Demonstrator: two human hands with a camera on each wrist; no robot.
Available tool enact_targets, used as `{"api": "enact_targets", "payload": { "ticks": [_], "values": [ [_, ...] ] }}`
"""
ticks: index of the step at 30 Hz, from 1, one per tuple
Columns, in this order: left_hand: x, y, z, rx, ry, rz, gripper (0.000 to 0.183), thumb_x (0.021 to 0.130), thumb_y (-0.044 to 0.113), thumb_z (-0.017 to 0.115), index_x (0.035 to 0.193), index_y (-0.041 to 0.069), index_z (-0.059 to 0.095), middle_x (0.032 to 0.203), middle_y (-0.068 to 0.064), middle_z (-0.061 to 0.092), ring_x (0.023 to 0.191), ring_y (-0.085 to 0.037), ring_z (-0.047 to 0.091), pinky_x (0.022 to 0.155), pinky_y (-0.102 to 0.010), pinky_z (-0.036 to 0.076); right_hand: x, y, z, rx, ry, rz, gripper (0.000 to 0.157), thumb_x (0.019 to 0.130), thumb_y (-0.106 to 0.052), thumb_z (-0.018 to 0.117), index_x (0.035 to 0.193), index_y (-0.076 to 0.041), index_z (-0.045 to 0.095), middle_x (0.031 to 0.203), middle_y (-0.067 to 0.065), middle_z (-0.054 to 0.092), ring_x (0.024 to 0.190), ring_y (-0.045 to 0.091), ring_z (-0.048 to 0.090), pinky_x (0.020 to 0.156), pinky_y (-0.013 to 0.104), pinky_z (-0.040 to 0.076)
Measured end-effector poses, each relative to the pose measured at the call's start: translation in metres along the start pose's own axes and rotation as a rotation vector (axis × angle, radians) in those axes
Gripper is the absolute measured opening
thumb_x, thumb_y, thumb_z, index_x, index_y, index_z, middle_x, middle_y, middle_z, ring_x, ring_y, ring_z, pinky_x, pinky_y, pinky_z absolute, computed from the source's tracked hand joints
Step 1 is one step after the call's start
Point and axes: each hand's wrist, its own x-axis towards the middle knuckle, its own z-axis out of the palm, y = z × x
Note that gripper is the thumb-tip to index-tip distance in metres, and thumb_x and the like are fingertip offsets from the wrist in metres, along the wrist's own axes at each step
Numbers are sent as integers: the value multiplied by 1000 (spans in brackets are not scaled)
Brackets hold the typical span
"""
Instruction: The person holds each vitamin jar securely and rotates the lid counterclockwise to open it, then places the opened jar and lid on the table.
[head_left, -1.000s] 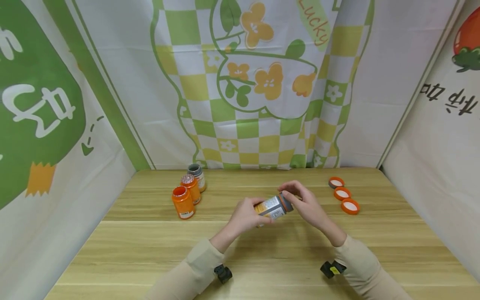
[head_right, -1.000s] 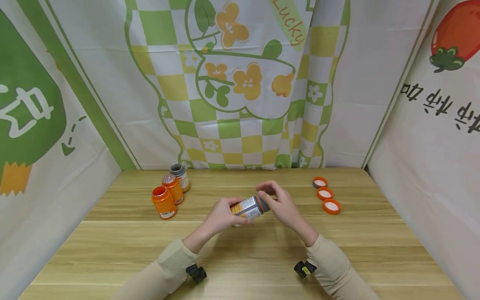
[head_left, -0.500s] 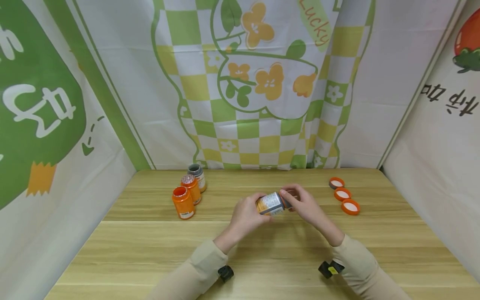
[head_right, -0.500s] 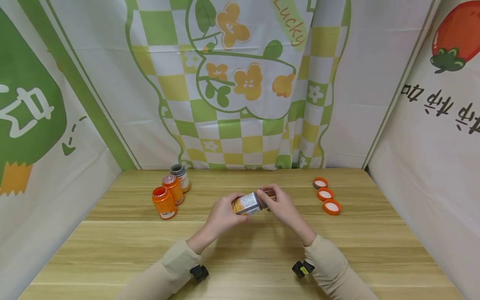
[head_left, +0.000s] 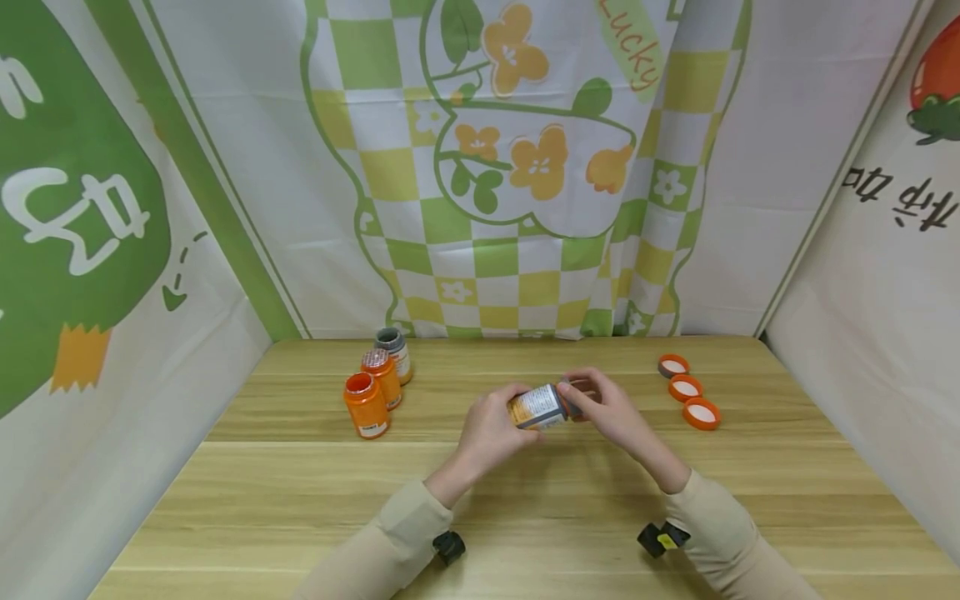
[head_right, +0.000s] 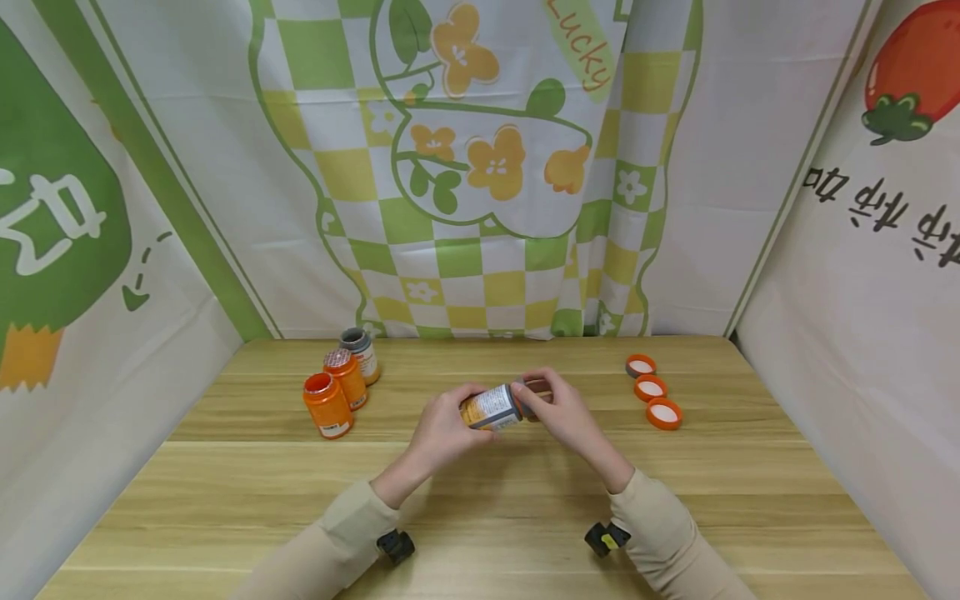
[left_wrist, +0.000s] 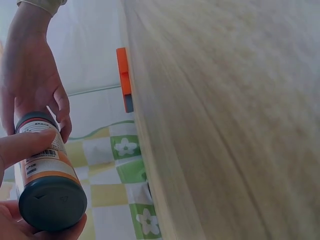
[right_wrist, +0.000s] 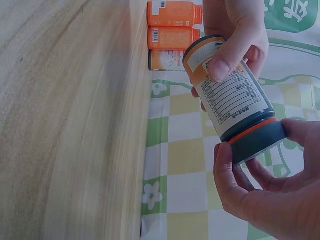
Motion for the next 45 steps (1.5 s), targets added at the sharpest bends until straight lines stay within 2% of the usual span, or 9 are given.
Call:
{"api": "enact_targets", "payload": {
  "ticks": [11,18,24,28,30,36,42,45],
  "values": [
    [1,0,-7,-98,-66,-22,60,59,28,81,111,12,58,98,-1,62,79,-11,56,66,-24,46,-3,-4,-2,20,-20,-76,38,85,-34,55,116,-11,49,116,17,53,95,29,57,73,38,50],
    [1,0,-8,-143,-87,-32,57,59,25,81,110,12,59,96,0,63,78,-11,56,66,-25,46,-13,-24,-3,-10,-22,-145,30,87,-16,54,114,-5,50,115,21,52,98,35,54,73,37,50],
    [2,1,-9,-202,-105,-81,54,58,21,81,108,13,61,93,-2,63,76,-13,56,62,-26,47,-16,-29,-5,-31,-40,-202,29,86,-10,54,114,-3,49,113,21,53,100,34,53,73,36,49],
    [2,2,-10,-251,-124,-120,54,57,23,81,106,12,62,89,-5,63,72,-15,57,52,-28,48,-9,-12,-7,-11,-61,-239,30,86,-16,56,115,-9,50,113,15,54,100,32,52,72,33,49],
    [2,2,-10,-271,-131,-132,55,56,24,81,106,12,62,88,-6,63,70,-16,57,48,-30,48,-7,-8,-8,2,-75,-260,31,86,-15,55,116,-9,50,113,15,53,101,32,52,72,32,49],
    [1,0,-9,-311,-146,-138,52,56,23,81,104,13,63,85,-7,62,68,-17,56,46,-33,49,-14,-20,-11,32,-115,-323,33,83,3,52,115,4,47,115,21,52,104,35,49,74,34,48],
    [0,0,-9,-317,-158,-144,51,55,22,81,102,14,63,84,-5,62,67,-16,56,46,-30,48,-8,-5,-12,62,-156,-355,35,81,4,53,115,0,46,116,16,50,105,31,48,71,32,50],
    [-1,1,-10,-321,-163,-153,50,56,21,81,102,14,64,84,-4,62,67,-16,56,46,-30,48,-6,1,-12,84,-176,-379,36,80,5,52,115,-1,46,117,16,49,105,33,48,72,33,50]
  ]
}}
